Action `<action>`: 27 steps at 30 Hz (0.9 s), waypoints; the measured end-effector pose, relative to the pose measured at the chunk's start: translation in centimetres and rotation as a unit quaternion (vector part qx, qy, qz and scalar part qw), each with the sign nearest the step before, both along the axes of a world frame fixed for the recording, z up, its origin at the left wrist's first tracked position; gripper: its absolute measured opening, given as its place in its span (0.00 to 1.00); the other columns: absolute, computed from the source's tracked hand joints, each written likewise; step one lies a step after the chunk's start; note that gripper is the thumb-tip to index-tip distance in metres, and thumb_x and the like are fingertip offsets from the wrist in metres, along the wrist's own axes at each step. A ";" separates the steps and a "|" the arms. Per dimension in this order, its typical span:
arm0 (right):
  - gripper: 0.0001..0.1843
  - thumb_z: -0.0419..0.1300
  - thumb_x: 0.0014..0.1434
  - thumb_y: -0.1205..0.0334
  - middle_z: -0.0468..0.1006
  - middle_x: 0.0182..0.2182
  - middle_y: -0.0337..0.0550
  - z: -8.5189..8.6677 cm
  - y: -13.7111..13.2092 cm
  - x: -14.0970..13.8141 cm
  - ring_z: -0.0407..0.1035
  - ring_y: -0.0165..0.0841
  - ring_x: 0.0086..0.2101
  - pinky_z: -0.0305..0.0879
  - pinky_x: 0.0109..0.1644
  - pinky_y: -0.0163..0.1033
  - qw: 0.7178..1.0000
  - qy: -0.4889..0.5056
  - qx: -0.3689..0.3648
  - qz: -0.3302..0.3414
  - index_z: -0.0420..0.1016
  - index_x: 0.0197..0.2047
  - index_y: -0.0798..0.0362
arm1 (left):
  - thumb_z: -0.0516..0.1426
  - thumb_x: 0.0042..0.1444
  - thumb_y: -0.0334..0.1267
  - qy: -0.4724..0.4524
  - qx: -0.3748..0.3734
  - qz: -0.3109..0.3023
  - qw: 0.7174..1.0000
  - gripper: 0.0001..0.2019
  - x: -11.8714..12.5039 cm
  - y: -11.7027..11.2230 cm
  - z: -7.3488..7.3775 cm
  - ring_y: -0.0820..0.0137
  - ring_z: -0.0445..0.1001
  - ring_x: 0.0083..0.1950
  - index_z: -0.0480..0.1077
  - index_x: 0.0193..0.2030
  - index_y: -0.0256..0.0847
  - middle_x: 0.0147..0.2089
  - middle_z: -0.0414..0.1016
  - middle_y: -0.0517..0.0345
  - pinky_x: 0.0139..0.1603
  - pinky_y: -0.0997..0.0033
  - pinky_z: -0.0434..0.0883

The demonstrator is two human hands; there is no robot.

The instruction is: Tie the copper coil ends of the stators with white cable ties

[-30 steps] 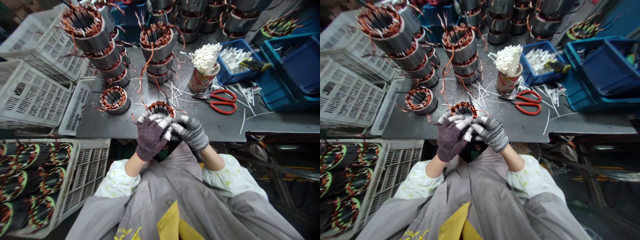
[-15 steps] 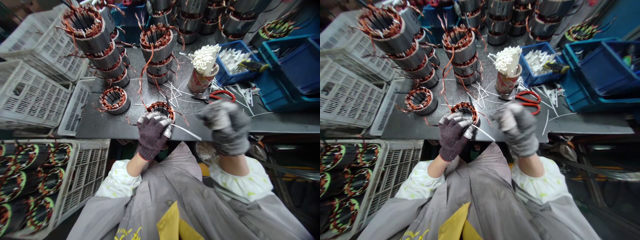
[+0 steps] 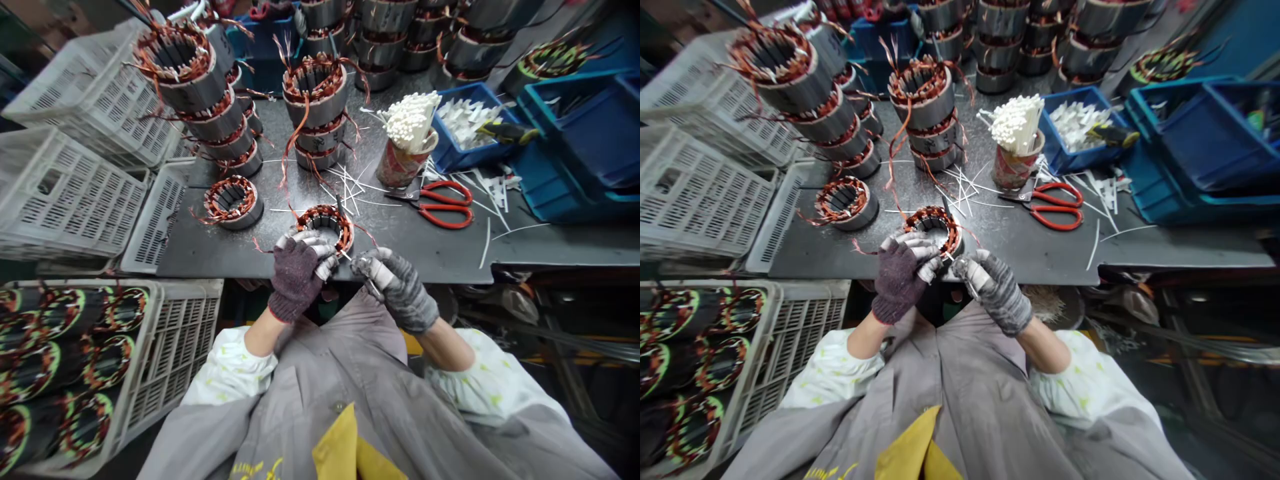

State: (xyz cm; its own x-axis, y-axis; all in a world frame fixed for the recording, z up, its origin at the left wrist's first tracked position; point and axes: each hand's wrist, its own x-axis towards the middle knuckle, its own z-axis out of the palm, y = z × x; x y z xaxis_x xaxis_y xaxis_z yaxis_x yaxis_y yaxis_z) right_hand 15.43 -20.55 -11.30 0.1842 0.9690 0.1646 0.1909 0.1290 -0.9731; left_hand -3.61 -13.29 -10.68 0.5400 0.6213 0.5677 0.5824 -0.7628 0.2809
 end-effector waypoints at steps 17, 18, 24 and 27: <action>0.13 0.55 0.66 0.58 0.82 0.51 0.51 0.4 1.9 1.2 0.75 0.47 0.52 0.71 0.58 0.52 0.945 -0.312 0.098 0.025 0.81 0.41 0.51 | 0.57 0.65 0.35 0.173 -0.004 -0.050 0.984 0.10 -1.1 -0.9 3.0 0.58 0.74 0.53 0.76 0.50 0.41 0.50 0.79 0.47 0.55 0.55 0.73; 0.13 0.54 0.65 0.59 0.82 0.52 0.51 0.3 2.8 1.4 0.75 0.45 0.51 0.71 0.57 0.51 0.943 -0.311 0.109 0.036 0.80 0.39 0.51 | 0.57 0.65 0.35 0.202 -0.011 -0.082 0.976 0.09 -1.1 0.1 3.6 0.58 0.74 0.53 0.77 0.48 0.41 0.49 0.79 0.48 0.54 0.57 0.73; 0.15 0.55 0.63 0.53 0.82 0.47 0.44 0.2 8.7 4.5 0.76 0.37 0.44 0.71 0.53 0.44 0.939 -0.192 0.156 0.238 0.78 0.31 0.50 | 0.58 0.67 0.41 0.192 0.067 -0.261 0.944 0.07 -0.5 4.6 4.4 0.64 0.76 0.49 0.78 0.46 0.46 0.48 0.82 0.56 0.54 0.59 0.70; 0.24 0.59 0.61 0.38 0.84 0.39 0.45 -0.3 10.6 5.0 0.77 0.36 0.37 0.75 0.47 0.43 0.957 -0.094 0.115 0.250 0.79 0.31 0.51 | 0.59 0.65 0.42 0.132 0.116 -0.257 0.950 0.10 -1.0 4.7 2.9 0.61 0.75 0.58 0.76 0.51 0.51 0.53 0.82 0.57 0.63 0.51 0.66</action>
State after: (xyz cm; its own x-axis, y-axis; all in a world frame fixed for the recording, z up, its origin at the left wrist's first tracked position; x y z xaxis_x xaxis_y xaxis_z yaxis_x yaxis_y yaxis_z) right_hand 20.44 -9.90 -11.62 -0.3476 0.8620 0.3690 0.2180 0.4571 -0.8623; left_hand -4.65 -8.64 -7.76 0.8808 0.1125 0.4599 0.1439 -0.9890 -0.0338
